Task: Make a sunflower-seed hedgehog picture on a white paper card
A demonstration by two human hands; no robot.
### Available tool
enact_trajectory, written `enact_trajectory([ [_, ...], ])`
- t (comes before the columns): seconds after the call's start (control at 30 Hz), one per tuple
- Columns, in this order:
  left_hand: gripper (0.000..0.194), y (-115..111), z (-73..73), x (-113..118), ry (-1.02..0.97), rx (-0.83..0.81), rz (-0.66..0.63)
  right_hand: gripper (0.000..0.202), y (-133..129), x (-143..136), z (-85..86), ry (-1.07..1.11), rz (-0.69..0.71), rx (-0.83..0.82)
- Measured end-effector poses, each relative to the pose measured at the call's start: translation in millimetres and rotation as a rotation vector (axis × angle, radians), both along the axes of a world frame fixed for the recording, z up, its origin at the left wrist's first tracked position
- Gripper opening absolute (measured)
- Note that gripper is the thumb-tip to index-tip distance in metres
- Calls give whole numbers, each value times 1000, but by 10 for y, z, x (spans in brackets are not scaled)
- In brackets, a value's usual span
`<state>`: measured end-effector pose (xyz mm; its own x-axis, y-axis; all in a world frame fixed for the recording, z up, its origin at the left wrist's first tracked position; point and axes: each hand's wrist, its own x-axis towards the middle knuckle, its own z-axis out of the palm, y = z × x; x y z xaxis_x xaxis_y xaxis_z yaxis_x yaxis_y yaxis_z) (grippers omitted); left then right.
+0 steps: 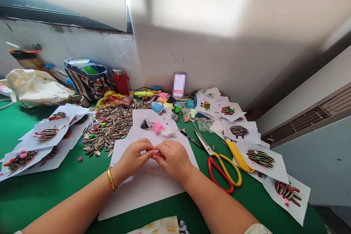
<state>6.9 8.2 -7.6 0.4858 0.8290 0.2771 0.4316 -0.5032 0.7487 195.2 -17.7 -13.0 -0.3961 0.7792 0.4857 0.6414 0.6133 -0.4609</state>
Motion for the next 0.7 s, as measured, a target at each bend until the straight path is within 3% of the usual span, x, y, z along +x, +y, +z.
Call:
enact_trajectory([
  [0.27,19,-18,68,-3,93,61,-1,18,11,11,-34,-93,-43,91],
  [0.53,6,38,8,-27,-89,-33,45,15,16,35,-2,-1,-62,52],
  [0.7,12,40,36,-39,-129,-10,55,16,-1,28,13,34,-64,7],
])
